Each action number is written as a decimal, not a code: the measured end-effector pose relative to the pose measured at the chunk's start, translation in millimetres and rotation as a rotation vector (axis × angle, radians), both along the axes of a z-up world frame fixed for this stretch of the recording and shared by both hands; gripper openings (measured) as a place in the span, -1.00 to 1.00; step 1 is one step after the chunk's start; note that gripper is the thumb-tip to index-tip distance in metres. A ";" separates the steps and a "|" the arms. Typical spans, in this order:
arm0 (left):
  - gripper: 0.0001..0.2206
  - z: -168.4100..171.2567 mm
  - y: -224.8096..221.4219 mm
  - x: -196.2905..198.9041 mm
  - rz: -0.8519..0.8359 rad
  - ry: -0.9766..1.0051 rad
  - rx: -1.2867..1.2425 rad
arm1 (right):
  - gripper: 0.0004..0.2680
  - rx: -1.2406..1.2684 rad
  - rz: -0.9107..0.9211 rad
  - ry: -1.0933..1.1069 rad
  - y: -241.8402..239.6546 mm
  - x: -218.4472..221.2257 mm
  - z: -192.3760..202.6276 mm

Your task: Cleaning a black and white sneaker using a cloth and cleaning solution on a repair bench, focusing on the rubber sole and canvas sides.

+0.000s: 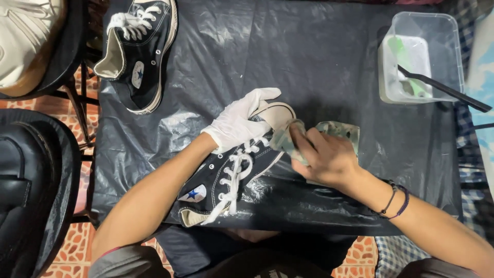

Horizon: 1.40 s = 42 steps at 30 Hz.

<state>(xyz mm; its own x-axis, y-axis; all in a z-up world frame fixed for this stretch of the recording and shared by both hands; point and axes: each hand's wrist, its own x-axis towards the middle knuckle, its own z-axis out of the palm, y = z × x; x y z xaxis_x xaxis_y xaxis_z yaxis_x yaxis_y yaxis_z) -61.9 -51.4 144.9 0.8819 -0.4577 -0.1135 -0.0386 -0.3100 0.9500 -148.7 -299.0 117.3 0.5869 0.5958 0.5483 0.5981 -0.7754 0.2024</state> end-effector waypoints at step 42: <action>-0.50 7.0 8.4 9.2 -0.315 -0.066 -0.226 | -0.71 0.419 0.229 -0.084 17.6 8.0 -42.4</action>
<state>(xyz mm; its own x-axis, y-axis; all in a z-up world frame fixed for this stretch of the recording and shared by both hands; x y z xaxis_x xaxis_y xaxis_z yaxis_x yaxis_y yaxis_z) -52.7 -43.0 152.0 0.6963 -0.7140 0.0733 -0.1613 -0.0561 0.9853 -140.7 -281.4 74.9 0.4103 0.4225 0.8082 0.7578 -0.6509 -0.0444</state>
